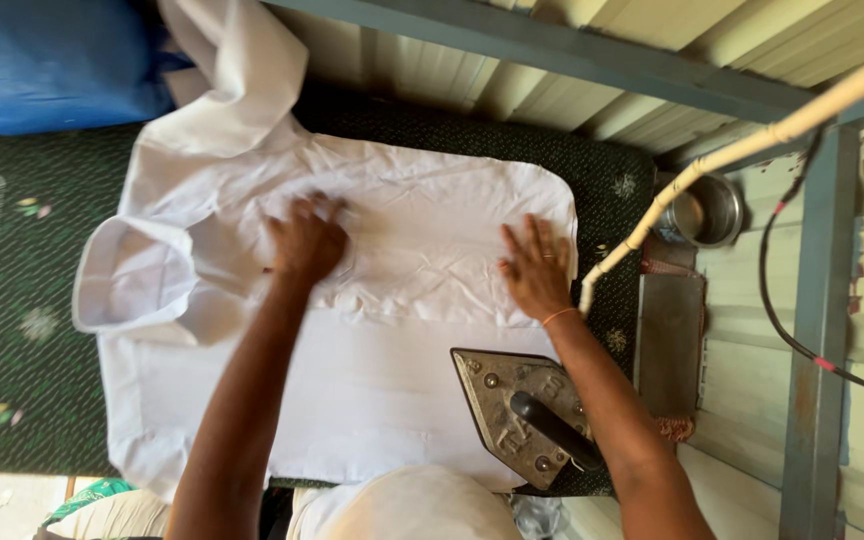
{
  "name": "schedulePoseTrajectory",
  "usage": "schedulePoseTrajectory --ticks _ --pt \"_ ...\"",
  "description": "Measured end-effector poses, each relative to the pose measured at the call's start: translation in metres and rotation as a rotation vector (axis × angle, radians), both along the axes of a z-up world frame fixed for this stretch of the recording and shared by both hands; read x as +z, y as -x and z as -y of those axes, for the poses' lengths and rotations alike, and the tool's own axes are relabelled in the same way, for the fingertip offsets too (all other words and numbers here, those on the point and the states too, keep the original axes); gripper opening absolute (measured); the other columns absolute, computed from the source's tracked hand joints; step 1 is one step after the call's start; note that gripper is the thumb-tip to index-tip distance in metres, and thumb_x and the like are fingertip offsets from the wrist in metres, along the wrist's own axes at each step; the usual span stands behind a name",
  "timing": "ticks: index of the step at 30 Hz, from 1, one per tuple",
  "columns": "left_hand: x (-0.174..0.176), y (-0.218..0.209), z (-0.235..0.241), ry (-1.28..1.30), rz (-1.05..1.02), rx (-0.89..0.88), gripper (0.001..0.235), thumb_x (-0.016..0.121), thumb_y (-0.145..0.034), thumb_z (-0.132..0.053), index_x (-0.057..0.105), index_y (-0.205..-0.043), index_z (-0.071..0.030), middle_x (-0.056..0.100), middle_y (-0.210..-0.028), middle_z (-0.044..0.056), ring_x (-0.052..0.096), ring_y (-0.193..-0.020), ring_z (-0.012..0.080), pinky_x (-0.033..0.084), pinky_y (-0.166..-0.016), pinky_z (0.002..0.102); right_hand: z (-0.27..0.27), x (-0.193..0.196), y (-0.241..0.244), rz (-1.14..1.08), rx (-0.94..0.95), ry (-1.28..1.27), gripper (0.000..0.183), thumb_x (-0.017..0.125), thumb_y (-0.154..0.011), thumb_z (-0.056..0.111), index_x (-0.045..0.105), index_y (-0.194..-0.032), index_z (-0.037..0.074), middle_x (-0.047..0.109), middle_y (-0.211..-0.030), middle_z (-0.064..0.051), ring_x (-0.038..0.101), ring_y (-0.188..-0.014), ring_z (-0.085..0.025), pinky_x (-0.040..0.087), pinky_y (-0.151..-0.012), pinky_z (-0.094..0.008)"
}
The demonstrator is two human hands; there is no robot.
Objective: The person irons a white long-sleeved shirt on a flat surface. The person spreads the shirt, smooths the fabric by hand, and presses different sections of the shirt using a clothes iron.
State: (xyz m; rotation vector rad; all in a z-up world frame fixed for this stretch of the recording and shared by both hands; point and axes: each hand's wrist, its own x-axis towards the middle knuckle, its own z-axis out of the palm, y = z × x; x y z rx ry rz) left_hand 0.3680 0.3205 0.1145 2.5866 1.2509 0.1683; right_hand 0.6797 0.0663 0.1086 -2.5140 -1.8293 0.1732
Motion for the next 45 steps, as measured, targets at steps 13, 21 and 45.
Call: schedulePoseTrajectory --ticks 13,21,45 --pt "-0.017 -0.032 -0.005 -0.158 0.01 0.019 0.059 0.066 -0.097 -0.043 0.057 -0.15 -0.019 0.04 -0.156 0.021 0.034 -0.143 0.0474 0.031 -0.107 0.074 0.025 0.017 -0.027 -0.144 -0.135 -0.464 0.04 0.059 -0.107 0.027 0.056 -0.142 0.007 0.043 -0.156 -0.022 0.045 -0.143 -0.041 0.038 -0.118 -0.052" --pt "0.014 -0.069 0.005 0.068 -0.033 -0.014 0.055 0.062 -0.094 -0.037 0.056 -0.149 -0.032 0.04 -0.155 0.013 0.041 -0.129 0.0422 0.036 -0.096 0.069 0.034 0.008 -0.08 -0.456 -0.488 -0.517 0.02 0.076 -0.094 0.019 0.07 -0.106 0.004 0.074 -0.093 -0.008 0.071 -0.076 -0.017 0.058 -0.069 -0.033" --pt "0.01 -0.059 0.021 0.176 0.224 0.066 0.049 0.061 -0.109 -0.047 0.057 -0.145 -0.014 0.058 -0.14 0.015 0.051 -0.127 0.0322 0.048 -0.1 0.056 -0.038 0.011 -0.015 -0.055 -0.189 -0.519 0.029 0.052 -0.107 0.013 0.062 -0.131 0.002 0.062 -0.136 -0.015 0.056 -0.134 -0.034 0.041 -0.119 -0.05"
